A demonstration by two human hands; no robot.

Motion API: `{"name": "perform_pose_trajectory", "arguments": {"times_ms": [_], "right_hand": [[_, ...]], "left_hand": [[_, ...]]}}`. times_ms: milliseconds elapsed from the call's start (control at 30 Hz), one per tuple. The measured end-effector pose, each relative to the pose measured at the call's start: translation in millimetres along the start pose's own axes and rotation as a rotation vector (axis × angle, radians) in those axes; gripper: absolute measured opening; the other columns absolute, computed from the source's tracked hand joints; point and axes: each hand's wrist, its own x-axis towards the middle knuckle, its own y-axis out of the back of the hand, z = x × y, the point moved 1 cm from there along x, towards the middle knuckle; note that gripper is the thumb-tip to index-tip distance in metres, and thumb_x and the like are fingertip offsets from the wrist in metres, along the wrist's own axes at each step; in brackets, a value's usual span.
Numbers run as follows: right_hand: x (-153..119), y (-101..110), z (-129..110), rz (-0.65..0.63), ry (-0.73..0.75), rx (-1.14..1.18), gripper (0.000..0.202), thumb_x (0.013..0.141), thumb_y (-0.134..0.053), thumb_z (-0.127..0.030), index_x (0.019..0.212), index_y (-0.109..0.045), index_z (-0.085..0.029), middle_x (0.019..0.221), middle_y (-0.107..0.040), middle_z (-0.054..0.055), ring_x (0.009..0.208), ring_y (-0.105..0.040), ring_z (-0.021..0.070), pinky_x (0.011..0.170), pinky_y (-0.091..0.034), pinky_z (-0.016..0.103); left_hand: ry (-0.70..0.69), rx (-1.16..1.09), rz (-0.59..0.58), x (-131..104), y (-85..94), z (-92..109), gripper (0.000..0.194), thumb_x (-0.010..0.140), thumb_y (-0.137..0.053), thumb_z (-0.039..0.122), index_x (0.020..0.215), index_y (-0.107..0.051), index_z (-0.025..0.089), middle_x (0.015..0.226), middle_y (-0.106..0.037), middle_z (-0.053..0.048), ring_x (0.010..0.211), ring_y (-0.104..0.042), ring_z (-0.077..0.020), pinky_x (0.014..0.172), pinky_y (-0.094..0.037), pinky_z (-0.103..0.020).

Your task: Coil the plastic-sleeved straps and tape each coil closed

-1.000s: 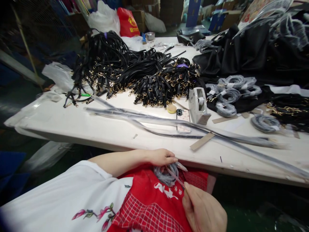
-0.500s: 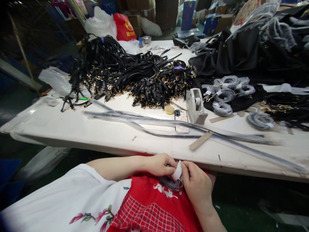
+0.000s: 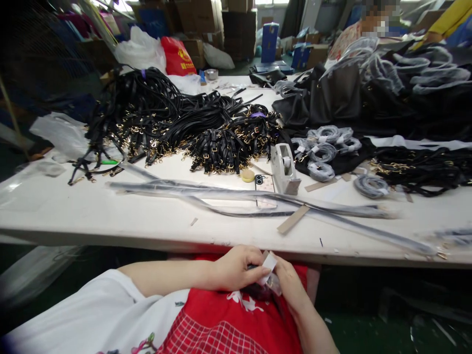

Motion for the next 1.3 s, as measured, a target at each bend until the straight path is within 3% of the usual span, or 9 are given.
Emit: {"name": "perform_pose_trajectory", "arguments": {"times_ms": [100,233,467,567,667,800,933,1100,1300], "right_hand": [[-2.9,-3.6,-8.9,0.002,-0.004,0.086,0.046,0.085,-0.058,-0.057,0.093,-0.074,-0.015,0.077,-0.074,0.007,0.068,-0.067,0.0229,0.059,-0.053,0.03],[-7.8,-1.2,-23.3,0.182,0.108,-0.035,0.033,0.086,-0.061,-0.046,0.085,-0.075,-0.017,0.081,-0.074,0.007,0.075,-0.066,0.024,0.068,-0.053,0.031],[-7.5,-7.2,-23.7,0.256,0.213,-0.152,0.027,0.085,-0.058,-0.039,0.087,-0.077,-0.02,0.084,-0.076,0.006,0.078,-0.069,0.0254,0.072,-0.055,0.033],[-5.6,-1.1,-21.6,0.218,0.15,-0.038,0.028,0.082,-0.064,-0.043,0.087,-0.078,-0.019,0.082,-0.076,0.007,0.076,-0.069,0.0253,0.07,-0.056,0.033],[-7.4,11.3,-21.9,0.107,0.068,0.155,0.03,0.084,-0.064,-0.045,0.09,-0.077,-0.019,0.082,-0.076,0.007,0.074,-0.069,0.0236,0.067,-0.056,0.031],[-14.1,26.0,-30.6,-0.055,0.058,0.302,0.032,0.086,-0.062,-0.046,0.1,-0.075,-0.02,0.094,-0.076,0.009,0.088,-0.069,0.0264,0.082,-0.055,0.039],[-14.7,27.3,-42.3,-0.175,-0.006,0.163,0.024,0.076,-0.076,-0.036,0.091,-0.074,-0.017,0.083,-0.074,0.007,0.076,-0.067,0.0228,0.07,-0.055,0.032],[-10.4,17.9,-46.3,-0.212,-0.089,0.185,0.028,0.074,-0.076,-0.042,0.072,-0.062,-0.017,0.068,-0.064,-0.001,0.062,-0.058,0.0157,0.06,-0.049,0.026],[-14.0,13.0,-47.0,0.032,0.171,-0.47,0.02,0.086,-0.059,-0.036,0.072,-0.062,-0.022,0.073,-0.067,0.001,0.068,-0.061,0.0196,0.062,-0.046,0.029]], "left_hand": [[-0.073,0.039,0.084,-2.2,-0.1,3.3,0.031,0.093,-0.051,0.035,0.078,-0.07,0.016,0.102,-0.061,-0.008,0.101,-0.057,-0.0161,0.092,-0.044,-0.023],[0.012,0.102,0.135,-0.6,1.9,0.1,0.027,0.093,-0.052,0.035,0.081,-0.069,0.018,0.106,-0.058,-0.008,0.114,-0.052,-0.0181,0.097,-0.042,-0.026],[0.136,0.102,-0.008,6.7,-1.7,-10.2,0.032,0.092,-0.05,0.038,0.072,-0.064,0.017,0.067,-0.062,0.0,0.065,-0.054,-0.0125,0.061,-0.038,-0.022],[0.097,0.09,0.023,3.5,-2.1,-3.8,0.027,0.09,-0.052,0.035,0.073,-0.063,0.017,0.069,-0.064,0.0,0.065,-0.054,-0.0124,0.062,-0.038,-0.022],[0.041,0.013,0.092,-1.2,-0.6,5.4,0.015,0.086,-0.057,0.031,0.09,-0.061,0.017,0.085,-0.067,-0.002,0.074,-0.059,-0.0139,0.07,-0.043,-0.023],[0.015,-0.018,0.133,-3.2,1.0,10.3,0.031,0.081,-0.064,0.031,0.104,-0.049,0.018,0.095,-0.066,-0.005,0.081,-0.06,-0.0165,0.074,-0.046,-0.026],[0.011,-0.024,0.065,-2.8,-2.3,8.6,0.033,0.08,-0.063,0.027,0.106,-0.044,0.019,0.093,-0.066,-0.005,0.081,-0.061,-0.017,0.073,-0.047,-0.027],[0.027,0.021,0.042,-6.2,-6.4,7.4,0.032,0.081,-0.061,0.026,0.108,-0.044,0.019,0.096,-0.067,-0.006,0.084,-0.063,-0.0185,0.077,-0.048,-0.029],[0.132,0.12,-0.038,0.2,-2.2,0.2,0.05,0.075,-0.068,0.04,0.115,-0.048,0.017,0.102,-0.067,-0.009,0.087,-0.064,-0.0215,0.075,-0.05,-0.03]]}}
